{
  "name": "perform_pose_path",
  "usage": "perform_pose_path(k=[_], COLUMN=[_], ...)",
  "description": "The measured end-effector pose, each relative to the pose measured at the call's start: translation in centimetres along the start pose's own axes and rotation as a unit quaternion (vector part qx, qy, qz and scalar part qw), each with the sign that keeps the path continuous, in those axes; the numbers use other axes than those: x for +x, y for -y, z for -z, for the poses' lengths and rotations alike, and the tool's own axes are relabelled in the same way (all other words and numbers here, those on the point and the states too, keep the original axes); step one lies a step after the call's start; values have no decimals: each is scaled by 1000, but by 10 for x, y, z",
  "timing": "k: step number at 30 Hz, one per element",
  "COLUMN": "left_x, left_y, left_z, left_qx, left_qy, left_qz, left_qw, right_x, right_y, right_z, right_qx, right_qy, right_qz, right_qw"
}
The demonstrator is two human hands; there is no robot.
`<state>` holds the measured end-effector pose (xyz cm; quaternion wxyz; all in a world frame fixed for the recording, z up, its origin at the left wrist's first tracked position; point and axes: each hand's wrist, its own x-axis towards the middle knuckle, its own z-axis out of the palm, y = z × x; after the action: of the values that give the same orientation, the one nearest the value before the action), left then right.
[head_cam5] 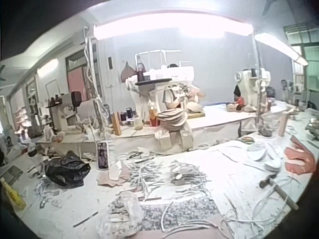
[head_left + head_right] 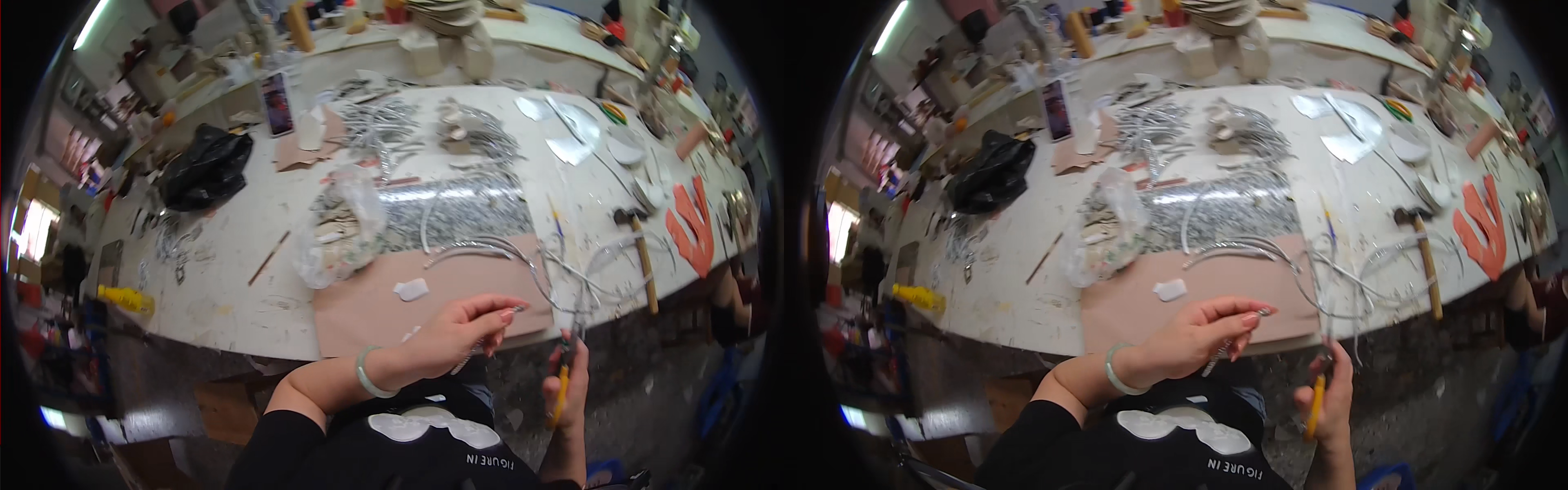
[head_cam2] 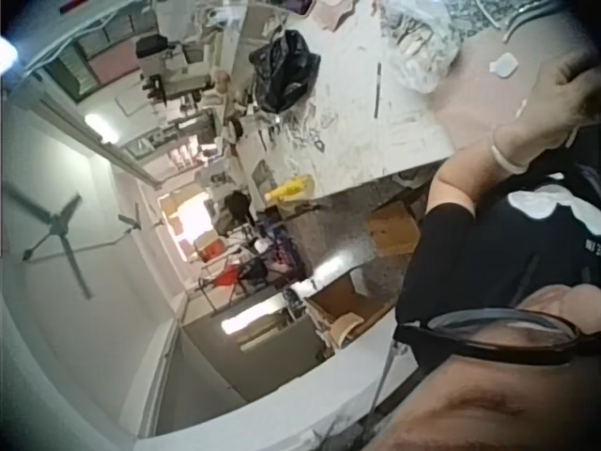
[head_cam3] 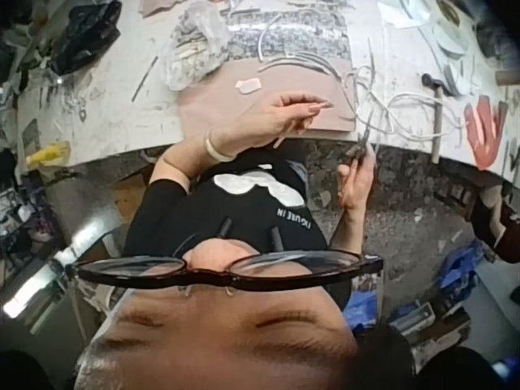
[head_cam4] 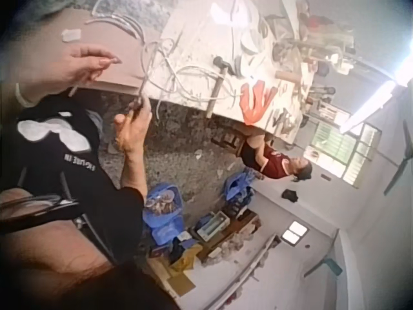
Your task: The person assembles small decorative items by wrapping white foam pieces around silver beaded cords. They use scissors to cut the cords to length and place the finished pieces on the table. The workspace is cluttered with materials and tools.
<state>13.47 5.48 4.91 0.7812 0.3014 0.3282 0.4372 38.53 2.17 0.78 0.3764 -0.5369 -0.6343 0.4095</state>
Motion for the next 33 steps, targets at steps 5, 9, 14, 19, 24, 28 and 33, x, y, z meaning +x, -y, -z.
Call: perform_pose_path(k=[5,9,14,19,24,28,33], left_x=[-6,-5,-2,-2,-8,-8,-9], left_y=[16,11,15,24,24,26,26], left_z=[-4,-9,-12,-9,-15,-17,-22], left_qx=[-47,-96,-112,-111,-112,-120,-100], left_qy=[-52,-34,-25,-16,-19,-22,-47], left_qz=[38,73,74,55,37,40,43], left_qw=[997,992,991,992,993,992,993], right_x=[22,20,16,14,16,16,15], right_y=[25,24,24,24,28,28,27], right_z=[3,8,10,3,2,2,4], right_qx=[-318,-330,-335,-352,-360,-365,-368], right_qy=[-10,-49,-49,-44,-55,-55,-51], right_qz=[172,198,204,229,234,229,228], right_qw=[932,922,918,906,901,901,900])
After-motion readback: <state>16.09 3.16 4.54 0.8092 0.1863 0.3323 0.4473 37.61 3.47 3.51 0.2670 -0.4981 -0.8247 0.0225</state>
